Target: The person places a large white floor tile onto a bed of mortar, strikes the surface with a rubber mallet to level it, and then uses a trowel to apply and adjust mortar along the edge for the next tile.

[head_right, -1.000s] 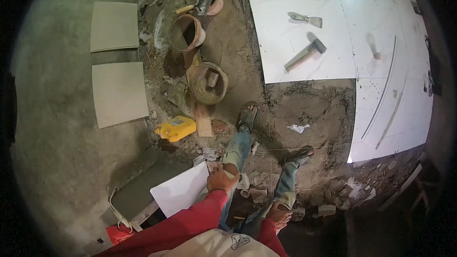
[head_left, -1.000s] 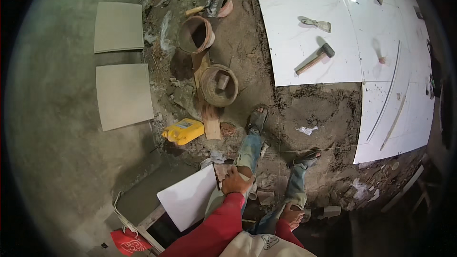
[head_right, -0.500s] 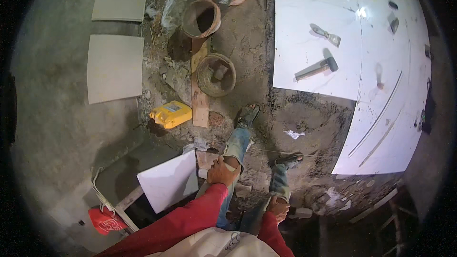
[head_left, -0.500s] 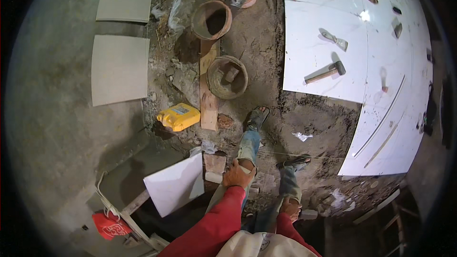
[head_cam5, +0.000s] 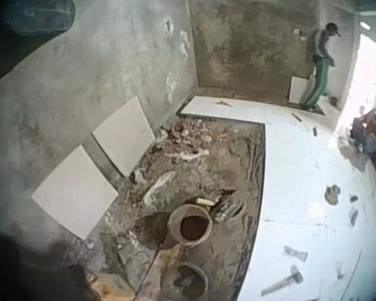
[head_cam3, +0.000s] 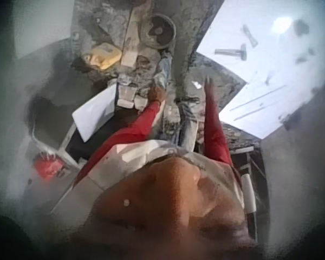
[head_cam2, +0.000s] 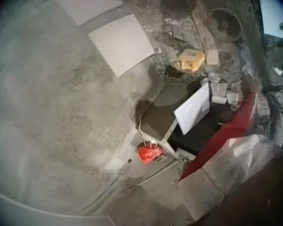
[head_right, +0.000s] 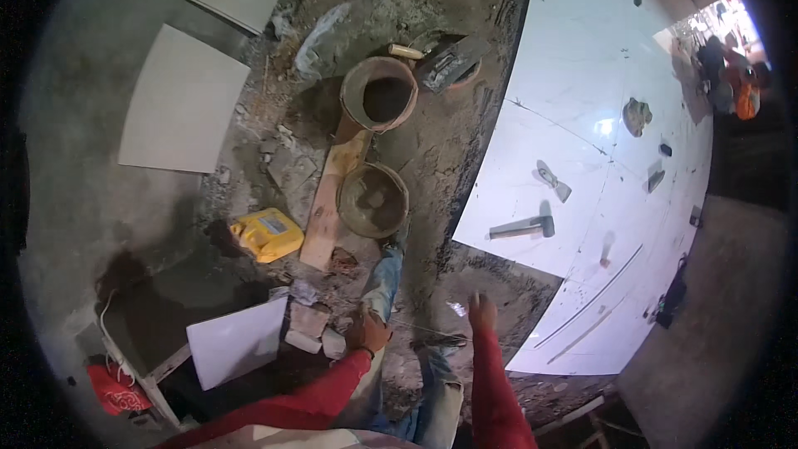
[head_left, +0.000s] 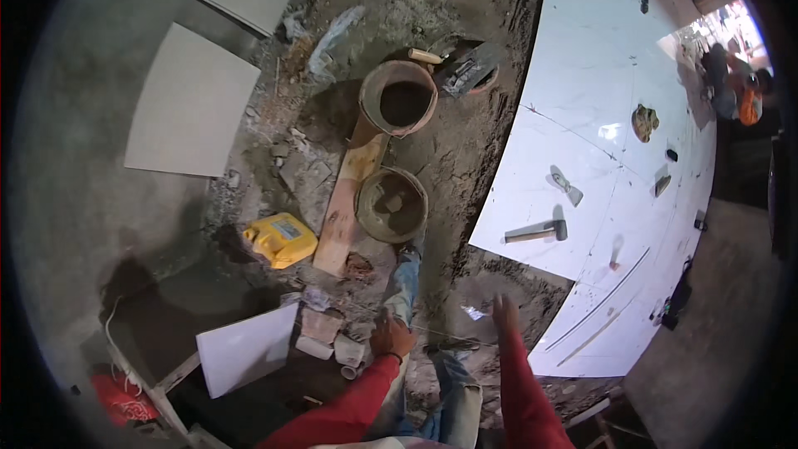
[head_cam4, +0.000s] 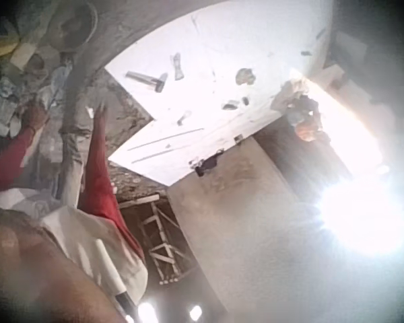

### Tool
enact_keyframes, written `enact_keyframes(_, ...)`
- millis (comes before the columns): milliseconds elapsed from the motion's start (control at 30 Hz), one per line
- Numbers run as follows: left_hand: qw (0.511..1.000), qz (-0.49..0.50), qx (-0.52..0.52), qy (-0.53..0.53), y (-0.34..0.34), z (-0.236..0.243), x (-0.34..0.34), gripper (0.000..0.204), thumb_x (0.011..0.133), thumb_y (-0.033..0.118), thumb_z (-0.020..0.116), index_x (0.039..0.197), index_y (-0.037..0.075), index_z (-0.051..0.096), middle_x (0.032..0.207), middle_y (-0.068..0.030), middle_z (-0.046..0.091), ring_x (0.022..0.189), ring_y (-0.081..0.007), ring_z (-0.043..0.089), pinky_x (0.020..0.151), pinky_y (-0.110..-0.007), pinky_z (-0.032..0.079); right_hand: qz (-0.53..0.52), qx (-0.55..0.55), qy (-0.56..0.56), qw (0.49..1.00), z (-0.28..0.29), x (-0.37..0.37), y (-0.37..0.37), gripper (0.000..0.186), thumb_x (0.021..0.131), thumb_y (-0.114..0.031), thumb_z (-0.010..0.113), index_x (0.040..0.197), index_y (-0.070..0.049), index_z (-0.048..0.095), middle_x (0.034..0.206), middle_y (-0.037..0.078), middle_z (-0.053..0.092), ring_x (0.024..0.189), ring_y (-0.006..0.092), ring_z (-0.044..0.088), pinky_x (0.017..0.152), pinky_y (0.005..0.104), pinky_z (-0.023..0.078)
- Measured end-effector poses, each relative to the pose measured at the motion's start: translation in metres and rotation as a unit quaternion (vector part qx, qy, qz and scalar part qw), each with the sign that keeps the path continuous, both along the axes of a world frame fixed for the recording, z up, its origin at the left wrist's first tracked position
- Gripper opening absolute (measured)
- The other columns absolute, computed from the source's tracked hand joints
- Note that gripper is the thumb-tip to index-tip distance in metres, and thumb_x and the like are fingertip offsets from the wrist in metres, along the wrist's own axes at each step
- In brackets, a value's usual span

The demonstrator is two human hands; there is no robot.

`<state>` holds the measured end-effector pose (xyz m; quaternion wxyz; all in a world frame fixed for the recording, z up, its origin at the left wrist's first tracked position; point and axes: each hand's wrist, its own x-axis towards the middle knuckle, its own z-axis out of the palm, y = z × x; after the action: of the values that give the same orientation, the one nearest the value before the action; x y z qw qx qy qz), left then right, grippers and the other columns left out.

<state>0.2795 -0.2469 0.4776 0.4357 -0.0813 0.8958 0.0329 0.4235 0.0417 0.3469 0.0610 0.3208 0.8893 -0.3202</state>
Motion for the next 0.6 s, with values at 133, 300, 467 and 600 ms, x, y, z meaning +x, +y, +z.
enact_keyframes(133, 0.994, -0.094, 0.060, -0.006, 0.056, 0.025, -0.071, 0.079, 0.076, 0.039, 0.073, 0.145, 0.014, 0.044, 0.137, -0.0249, 0.053, 0.107, -0.0464, 0.062, 0.082, -0.055, 0.054, -0.279, -0.312, 0.047, 0.907, -0.065, -0.274, 0.098, 0.037, 0.100, -0.037, 0.057, 0.082, -0.005, 0.061, 0.065, 0.009, 0.061, 0.051, 0.0198, 0.060, 0.046, 0.0323, 0.049)
enact_keyframes(300, 0.989, -0.057, 0.129, 0.039, 0.064, 0.019, -0.107, 0.076, 0.073, 0.039, 0.076, 0.139, 0.011, 0.049, 0.127, -0.0220, 0.058, 0.107, -0.0433, 0.061, 0.085, -0.054, 0.053, -0.251, -0.401, 0.245, 0.846, -0.077, -0.586, 0.128, 0.034, 0.098, -0.038, 0.057, 0.099, -0.004, 0.062, 0.076, 0.009, 0.062, 0.058, 0.0186, 0.065, 0.049, 0.0300, 0.053)
enact_keyframes(467, 0.992, 0.026, 0.121, 0.022, 0.066, 0.028, -0.158, 0.065, 0.073, 0.037, 0.078, 0.130, 0.015, 0.057, 0.125, -0.0186, 0.060, 0.113, -0.0406, 0.058, 0.094, -0.050, 0.049, -0.266, -0.365, 0.157, 0.879, -0.098, -0.750, 0.085, 0.040, 0.098, -0.044, 0.054, 0.121, -0.012, 0.056, 0.092, 0.011, 0.063, 0.071, 0.0258, 0.069, 0.058, 0.0403, 0.060)
enact_keyframes(600, 0.991, 0.047, 0.125, -0.019, 0.073, 0.027, -0.179, 0.059, 0.074, 0.038, 0.078, 0.125, 0.016, 0.058, 0.120, -0.0175, 0.061, 0.111, -0.0404, 0.059, 0.089, -0.051, 0.052, -0.158, -0.341, 0.151, 0.914, -0.199, -0.786, 0.149, 0.042, 0.097, -0.050, 0.054, 0.116, -0.012, 0.055, 0.093, 0.009, 0.058, 0.073, 0.0276, 0.067, 0.062, 0.0476, 0.059)
